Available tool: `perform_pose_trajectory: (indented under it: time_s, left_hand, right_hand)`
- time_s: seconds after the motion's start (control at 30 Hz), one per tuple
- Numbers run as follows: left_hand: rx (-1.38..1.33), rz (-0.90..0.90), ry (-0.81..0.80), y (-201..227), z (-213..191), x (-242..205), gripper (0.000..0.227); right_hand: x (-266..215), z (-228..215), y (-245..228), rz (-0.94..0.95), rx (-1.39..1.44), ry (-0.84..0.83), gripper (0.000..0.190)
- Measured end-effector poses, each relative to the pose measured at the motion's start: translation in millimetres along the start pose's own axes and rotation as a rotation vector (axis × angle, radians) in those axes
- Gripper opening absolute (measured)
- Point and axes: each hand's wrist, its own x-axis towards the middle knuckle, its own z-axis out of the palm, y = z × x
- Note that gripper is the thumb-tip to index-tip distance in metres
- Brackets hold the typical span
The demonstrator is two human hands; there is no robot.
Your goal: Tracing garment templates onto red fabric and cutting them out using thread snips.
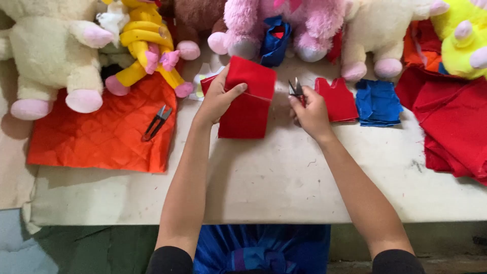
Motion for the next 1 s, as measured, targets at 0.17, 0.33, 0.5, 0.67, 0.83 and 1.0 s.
perform_pose_trajectory:
  time_s: [0.17,0.33,0.5,0.67,0.83,1.0]
  left_hand:
    - [0.387,0.189,0.091,-24,-6,9,0.081]
    - [0.262,0.266,0.076,-49,-11,8,0.076]
    - [-0.071,0.120,-0.151,-40,-2,1,0.034]
    - [0.001,0.054,-0.324,-13,20,-11,0.043]
    - [0.022,0.056,-0.313,-14,18,-10,0.036]
    - [-0.213,-0.091,-0.274,1,8,-18,0.027]
  right_hand:
    - [0,0,-7,-0.029,0.146,-0.063,0.009]
    - [-12,1,5,-0.070,0.054,-0.071,0.017]
    - [-16,4,-25,0.003,0.202,-0.184,0.018]
    - [-17,7,-16,0.104,0.403,-0.129,0.013]
    - [-14,8,2,0.173,0.537,-0.039,0.013]
    - [-21,9,-14,0.020,0.462,-0.010,0.014]
